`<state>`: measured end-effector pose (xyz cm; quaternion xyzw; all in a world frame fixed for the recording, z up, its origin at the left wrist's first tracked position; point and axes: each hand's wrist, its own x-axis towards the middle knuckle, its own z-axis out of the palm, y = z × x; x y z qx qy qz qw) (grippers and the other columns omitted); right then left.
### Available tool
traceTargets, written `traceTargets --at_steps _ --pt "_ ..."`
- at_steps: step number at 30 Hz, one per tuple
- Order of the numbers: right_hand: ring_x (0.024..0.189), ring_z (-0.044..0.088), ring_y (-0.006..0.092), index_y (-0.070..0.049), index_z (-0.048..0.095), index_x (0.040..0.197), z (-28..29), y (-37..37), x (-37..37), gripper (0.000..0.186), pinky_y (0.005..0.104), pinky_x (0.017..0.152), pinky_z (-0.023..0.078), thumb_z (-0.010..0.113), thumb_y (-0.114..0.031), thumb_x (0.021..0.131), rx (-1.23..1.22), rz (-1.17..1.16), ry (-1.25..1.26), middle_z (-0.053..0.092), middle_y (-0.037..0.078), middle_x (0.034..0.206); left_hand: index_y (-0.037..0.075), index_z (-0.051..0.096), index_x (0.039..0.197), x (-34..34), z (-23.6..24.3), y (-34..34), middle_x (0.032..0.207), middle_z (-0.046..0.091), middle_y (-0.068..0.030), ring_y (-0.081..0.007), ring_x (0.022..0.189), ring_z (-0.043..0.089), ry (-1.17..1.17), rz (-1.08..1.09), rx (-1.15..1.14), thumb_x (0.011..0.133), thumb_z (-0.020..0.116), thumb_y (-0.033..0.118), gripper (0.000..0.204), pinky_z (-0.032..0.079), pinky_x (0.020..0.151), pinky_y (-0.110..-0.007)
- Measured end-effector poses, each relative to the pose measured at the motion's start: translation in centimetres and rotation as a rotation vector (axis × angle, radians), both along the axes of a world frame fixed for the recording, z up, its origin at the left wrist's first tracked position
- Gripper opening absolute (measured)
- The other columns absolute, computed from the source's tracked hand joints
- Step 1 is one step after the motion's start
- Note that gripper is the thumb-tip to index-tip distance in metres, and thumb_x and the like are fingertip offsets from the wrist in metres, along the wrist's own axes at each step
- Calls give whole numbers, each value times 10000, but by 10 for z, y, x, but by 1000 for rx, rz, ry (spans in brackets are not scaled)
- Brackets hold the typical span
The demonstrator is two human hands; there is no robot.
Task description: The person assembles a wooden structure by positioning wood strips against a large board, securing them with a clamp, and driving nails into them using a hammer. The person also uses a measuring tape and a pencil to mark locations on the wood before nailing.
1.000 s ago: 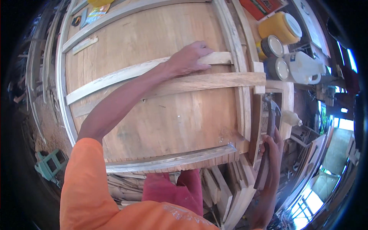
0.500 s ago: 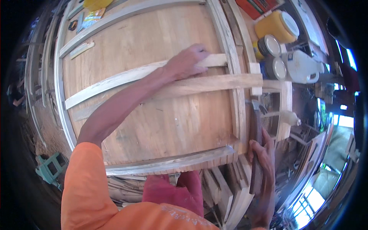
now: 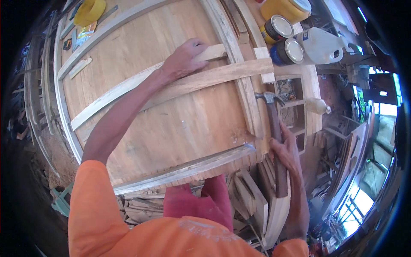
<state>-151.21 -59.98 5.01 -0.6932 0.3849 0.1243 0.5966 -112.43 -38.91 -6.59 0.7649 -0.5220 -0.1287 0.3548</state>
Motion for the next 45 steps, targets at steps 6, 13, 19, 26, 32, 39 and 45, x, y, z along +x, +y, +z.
traceTargets --at_steps 6,13,19,26,32,39,45 --pt "584 601 108 -7 488 1577 8 -20 -14 724 289 510 509 672 -106 884 -38 99 -84 683 69 920 -56 643 1313 -2 -19 -15 1296 616 -256 -414 1245 598 -169 -62 -60 881 792 310 585 499 1115 -460" --pt "580 610 115 -11 498 1557 19 3 5 676 290 502 512 639 -35 896 54 25 -12 682 51 854 -39 635 1320 -7 -1 2 1310 587 -199 -373 1282 582 -38 -25 59 918 768 326 559 523 1092 -432" --pt "531 598 127 -9 460 1585 4 -1 1 717 298 478 507 617 -27 886 59 24 -34 670 59 810 -20 646 1328 -8 15 9 1315 601 -170 -367 1271 595 66 43 82 916 755 329 551 522 1080 -444" --pt "527 588 110 -18 455 1606 10 -5 0 724 279 474 498 594 -60 896 86 42 -52 651 37 775 -22 628 1387 13 17 -24 1344 625 -226 -394 1263 611 -141 103 -125 918 734 277 567 514 1088 -469" --pt "523 588 127 -21 440 1632 11 -6 5 804 289 485 497 612 -39 847 45 63 -31 662 48 781 -6 530 1524 148 15 -54 1487 560 -260 -422 1377 544 -379 488 -61 927 757 256 690 413 1168 -588" --pt "716 639 105 -6 481 1605 11 -9 5 806 278 576 528 615 -19 810 39 -2 83 713 81 1177 26 638 1303 208 -33 -87 1264 648 -165 -356 1298 574 -546 589 204 933 794 290 480 376 1081 -598" --pt "722 654 112 -3 479 1605 16 -11 15 816 282 608 546 612 -7 800 89 -30 101 717 89 1188 41 662 1238 216 -38 -84 1238 668 -153 -341 1235 604 -614 595 -6 943 782 306 414 374 1061 -591"
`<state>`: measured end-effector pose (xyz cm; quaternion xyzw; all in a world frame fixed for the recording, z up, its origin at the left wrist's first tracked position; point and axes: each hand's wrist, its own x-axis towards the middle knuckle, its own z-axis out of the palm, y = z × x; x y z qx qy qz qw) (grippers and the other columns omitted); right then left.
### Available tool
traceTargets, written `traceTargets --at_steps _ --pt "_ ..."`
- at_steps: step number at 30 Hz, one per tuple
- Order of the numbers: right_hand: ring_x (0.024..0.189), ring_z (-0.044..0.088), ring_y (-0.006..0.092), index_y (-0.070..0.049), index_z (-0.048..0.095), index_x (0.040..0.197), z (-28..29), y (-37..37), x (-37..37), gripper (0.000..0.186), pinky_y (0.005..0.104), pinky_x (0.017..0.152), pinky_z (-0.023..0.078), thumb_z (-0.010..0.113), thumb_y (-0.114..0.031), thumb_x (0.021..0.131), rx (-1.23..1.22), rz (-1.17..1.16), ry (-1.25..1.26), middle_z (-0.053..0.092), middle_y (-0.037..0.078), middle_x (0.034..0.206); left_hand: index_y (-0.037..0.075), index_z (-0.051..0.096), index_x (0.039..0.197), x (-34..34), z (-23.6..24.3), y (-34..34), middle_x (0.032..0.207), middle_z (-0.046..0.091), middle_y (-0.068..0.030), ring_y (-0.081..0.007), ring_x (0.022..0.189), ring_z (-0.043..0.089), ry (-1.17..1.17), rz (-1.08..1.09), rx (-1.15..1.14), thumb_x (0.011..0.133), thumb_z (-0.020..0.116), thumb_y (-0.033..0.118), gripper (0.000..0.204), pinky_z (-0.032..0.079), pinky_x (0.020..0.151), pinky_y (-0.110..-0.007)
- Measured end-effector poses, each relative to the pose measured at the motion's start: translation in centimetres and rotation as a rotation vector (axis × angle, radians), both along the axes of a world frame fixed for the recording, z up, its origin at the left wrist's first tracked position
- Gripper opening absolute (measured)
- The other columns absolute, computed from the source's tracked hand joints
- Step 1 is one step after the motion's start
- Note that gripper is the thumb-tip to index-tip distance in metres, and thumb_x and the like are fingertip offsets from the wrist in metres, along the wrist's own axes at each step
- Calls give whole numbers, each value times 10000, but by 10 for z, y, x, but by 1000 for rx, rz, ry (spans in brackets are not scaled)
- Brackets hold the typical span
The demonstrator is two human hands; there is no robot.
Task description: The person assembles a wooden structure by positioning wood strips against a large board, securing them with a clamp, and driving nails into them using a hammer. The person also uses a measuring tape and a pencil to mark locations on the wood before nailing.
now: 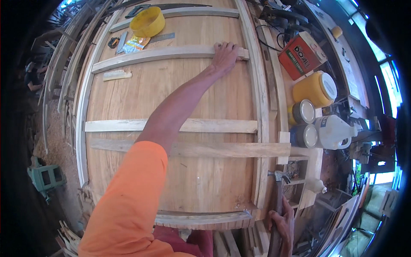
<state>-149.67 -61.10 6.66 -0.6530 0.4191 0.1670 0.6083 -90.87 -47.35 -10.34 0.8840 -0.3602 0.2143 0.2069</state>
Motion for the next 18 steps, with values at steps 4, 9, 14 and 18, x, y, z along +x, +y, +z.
traceTargets --at_steps 4,9,14,18 --pt "743 665 122 -1 472 1610 -4 -5 -1 824 292 639 557 607 -5 797 -34 52 34 714 95 1203 61 622 1323 -1 5 -1 1298 638 -140 -324 1314 549 115 28 62 983 737 266 413 331 1091 -585" --pt "958 704 168 3 463 1618 2 -2 6 840 300 802 573 615 -22 792 -73 78 109 705 118 1306 55 620 1323 2 5 1 1311 636 -141 -326 1315 548 118 45 62 965 765 296 455 322 1100 -581" --pt "907 699 160 3 455 1622 -10 -9 -5 853 300 765 574 658 -56 796 -113 116 36 709 118 1275 50 621 1313 0 7 0 1315 636 -143 -328 1312 551 128 35 38 964 767 284 445 322 1100 -580" --pt "581 615 129 -2 493 1590 6 -3 7 812 296 537 513 680 -30 800 -112 100 -45 696 67 942 57 631 1297 -2 12 -2 1278 658 -149 -322 1290 591 154 -15 76 954 767 257 420 333 1091 -631"
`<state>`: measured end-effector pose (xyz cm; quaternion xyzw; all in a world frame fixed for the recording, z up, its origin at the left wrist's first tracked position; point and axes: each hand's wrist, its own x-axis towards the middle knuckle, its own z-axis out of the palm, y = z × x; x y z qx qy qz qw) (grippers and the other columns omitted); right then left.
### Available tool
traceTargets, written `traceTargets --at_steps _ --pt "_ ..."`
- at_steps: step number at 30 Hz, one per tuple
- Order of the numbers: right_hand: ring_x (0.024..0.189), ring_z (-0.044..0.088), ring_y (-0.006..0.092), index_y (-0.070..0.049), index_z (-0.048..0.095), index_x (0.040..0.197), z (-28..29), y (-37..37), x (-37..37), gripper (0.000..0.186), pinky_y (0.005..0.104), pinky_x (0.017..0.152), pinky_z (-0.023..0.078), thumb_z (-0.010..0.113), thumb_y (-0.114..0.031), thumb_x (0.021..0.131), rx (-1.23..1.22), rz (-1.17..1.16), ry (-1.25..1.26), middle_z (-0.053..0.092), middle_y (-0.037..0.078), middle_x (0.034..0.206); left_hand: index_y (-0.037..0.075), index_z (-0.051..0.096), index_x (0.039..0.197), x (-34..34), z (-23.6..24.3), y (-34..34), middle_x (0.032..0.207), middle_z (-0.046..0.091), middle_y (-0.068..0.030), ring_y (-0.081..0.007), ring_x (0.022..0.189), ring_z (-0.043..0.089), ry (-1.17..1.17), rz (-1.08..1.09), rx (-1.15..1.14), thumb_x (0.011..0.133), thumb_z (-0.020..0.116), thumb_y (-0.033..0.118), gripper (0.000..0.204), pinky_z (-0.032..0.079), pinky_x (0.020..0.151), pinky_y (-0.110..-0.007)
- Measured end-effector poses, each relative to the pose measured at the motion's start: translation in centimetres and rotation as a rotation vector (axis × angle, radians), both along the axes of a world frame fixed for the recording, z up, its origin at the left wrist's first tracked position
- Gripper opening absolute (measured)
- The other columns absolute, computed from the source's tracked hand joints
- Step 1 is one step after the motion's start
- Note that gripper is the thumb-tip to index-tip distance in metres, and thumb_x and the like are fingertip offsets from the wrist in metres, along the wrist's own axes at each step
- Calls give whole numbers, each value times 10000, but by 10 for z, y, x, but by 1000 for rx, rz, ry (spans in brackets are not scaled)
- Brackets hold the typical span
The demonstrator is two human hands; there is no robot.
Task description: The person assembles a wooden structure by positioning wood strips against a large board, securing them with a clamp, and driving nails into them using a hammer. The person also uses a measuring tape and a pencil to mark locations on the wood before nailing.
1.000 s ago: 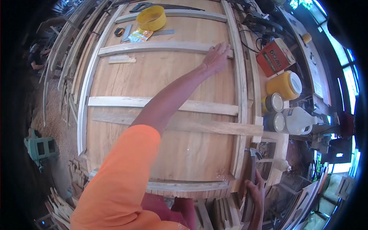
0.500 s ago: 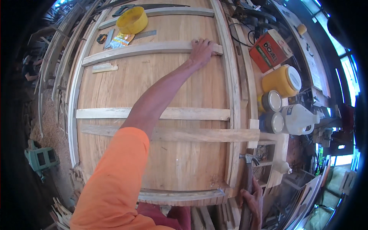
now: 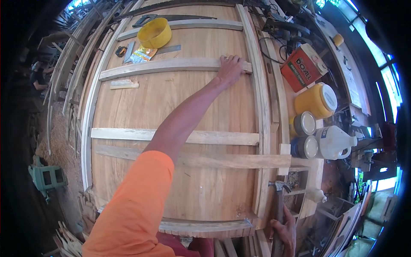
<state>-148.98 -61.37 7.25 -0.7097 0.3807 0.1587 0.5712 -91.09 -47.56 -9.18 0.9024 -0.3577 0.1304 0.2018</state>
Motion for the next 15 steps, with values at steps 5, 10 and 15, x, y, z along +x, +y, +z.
traceTargets --at_steps 5,10,15 --pt "629 625 122 -7 505 1585 -5 -12 -6 813 286 565 521 692 -54 796 108 -59 65 695 51 944 72 617 1335 5 4 -10 1314 658 -138 -317 1331 581 -25 -65 -26 950 765 224 439 325 1101 -646" --pt "995 720 222 10 503 1572 -13 -22 -32 829 342 888 571 728 -94 782 48 -55 36 716 110 1189 130 619 1356 2 10 -31 1389 663 -140 -329 1372 580 8 -123 -33 860 785 128 523 312 1155 -698" --pt "1002 636 208 -36 440 1641 -1 -14 -20 794 319 821 542 793 -46 930 -36 0 169 684 140 1343 282 495 1571 8 8 -21 1364 619 -220 -416 1362 560 -35 -67 51 978 664 114 640 358 1108 -728"
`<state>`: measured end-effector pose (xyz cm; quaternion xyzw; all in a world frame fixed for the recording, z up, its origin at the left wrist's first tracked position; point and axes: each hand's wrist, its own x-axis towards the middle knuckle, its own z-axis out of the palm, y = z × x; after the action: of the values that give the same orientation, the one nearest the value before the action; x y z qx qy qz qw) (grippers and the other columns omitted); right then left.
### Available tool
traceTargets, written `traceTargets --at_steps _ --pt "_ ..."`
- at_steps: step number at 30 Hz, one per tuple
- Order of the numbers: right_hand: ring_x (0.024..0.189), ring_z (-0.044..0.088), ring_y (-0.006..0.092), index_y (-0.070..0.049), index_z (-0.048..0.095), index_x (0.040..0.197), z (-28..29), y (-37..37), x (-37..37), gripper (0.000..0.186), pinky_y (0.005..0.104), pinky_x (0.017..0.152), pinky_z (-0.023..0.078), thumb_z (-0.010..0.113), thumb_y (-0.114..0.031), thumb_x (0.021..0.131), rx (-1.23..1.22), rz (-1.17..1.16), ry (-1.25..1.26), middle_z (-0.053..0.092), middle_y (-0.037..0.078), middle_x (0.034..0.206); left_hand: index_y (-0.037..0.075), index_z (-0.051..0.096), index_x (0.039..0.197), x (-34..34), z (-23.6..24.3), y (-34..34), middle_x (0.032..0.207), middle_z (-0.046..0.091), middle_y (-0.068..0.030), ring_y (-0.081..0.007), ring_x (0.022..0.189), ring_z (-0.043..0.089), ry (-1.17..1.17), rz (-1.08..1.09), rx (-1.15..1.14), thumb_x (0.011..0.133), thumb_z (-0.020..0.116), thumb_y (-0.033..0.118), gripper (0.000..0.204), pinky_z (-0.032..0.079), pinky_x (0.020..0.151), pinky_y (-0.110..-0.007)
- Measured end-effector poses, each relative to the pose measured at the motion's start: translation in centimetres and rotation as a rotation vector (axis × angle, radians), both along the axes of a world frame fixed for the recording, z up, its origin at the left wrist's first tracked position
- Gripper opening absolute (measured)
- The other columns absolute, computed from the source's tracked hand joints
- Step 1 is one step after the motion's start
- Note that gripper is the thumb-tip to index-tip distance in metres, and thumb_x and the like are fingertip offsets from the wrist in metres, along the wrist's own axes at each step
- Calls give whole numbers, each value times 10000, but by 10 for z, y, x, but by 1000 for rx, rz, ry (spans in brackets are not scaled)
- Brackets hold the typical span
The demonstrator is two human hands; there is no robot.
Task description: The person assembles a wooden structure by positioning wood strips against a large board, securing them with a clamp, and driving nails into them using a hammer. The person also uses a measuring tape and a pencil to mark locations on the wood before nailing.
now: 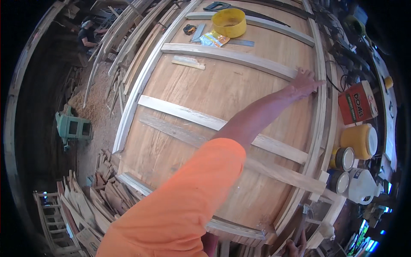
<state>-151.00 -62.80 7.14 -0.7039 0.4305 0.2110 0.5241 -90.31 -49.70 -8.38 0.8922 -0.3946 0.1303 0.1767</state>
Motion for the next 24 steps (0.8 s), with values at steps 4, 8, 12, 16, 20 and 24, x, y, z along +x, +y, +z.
traceTargets --at_steps 4,8,12,16,20,24 --pt "1047 633 212 -60 453 1640 2 4 11 774 303 836 540 786 -63 941 54 -22 7 661 145 1385 504 455 1588 16 -2 16 1418 568 -250 -459 1391 529 14 -56 55 1094 517 290 542 334 1143 -726" --pt "1054 636 201 -89 430 1661 19 4 8 784 298 844 538 760 -55 951 49 34 -88 656 135 1400 434 467 1622 5 8 -34 1364 608 -278 -414 1335 586 52 -154 263 1120 515 370 509 417 1117 -650" --pt "760 668 175 -12 465 1611 -21 0 32 841 325 689 546 706 -56 806 62 174 -156 706 96 1058 178 751 1362 87 6 32 1109 779 -113 -221 929 699 860 -79 -147 967 652 685 650 558 855 -410" --pt "554 610 131 -32 449 1629 12 2 21 820 290 513 512 651 24 836 153 -82 -87 683 54 898 227 722 1249 44 62 -45 803 591 -32 -166 795 583 710 -372 269 1039 656 481 337 503 716 -368" --pt "536 599 130 -33 445 1632 4 7 28 815 281 509 501 654 12 845 155 -83 -85 665 46 830 188 649 1248 69 55 -31 749 417 -7 -177 639 485 859 -264 228 1079 597 413 286 453 612 -366" --pt "527 592 136 -11 429 1632 -11 1 13 811 282 499 488 637 25 849 198 -152 -173 660 58 808 183 640 1209 73 56 -23 755 414 -4 -177 621 482 450 -680 292 1095 550 383 247 448 598 -380"
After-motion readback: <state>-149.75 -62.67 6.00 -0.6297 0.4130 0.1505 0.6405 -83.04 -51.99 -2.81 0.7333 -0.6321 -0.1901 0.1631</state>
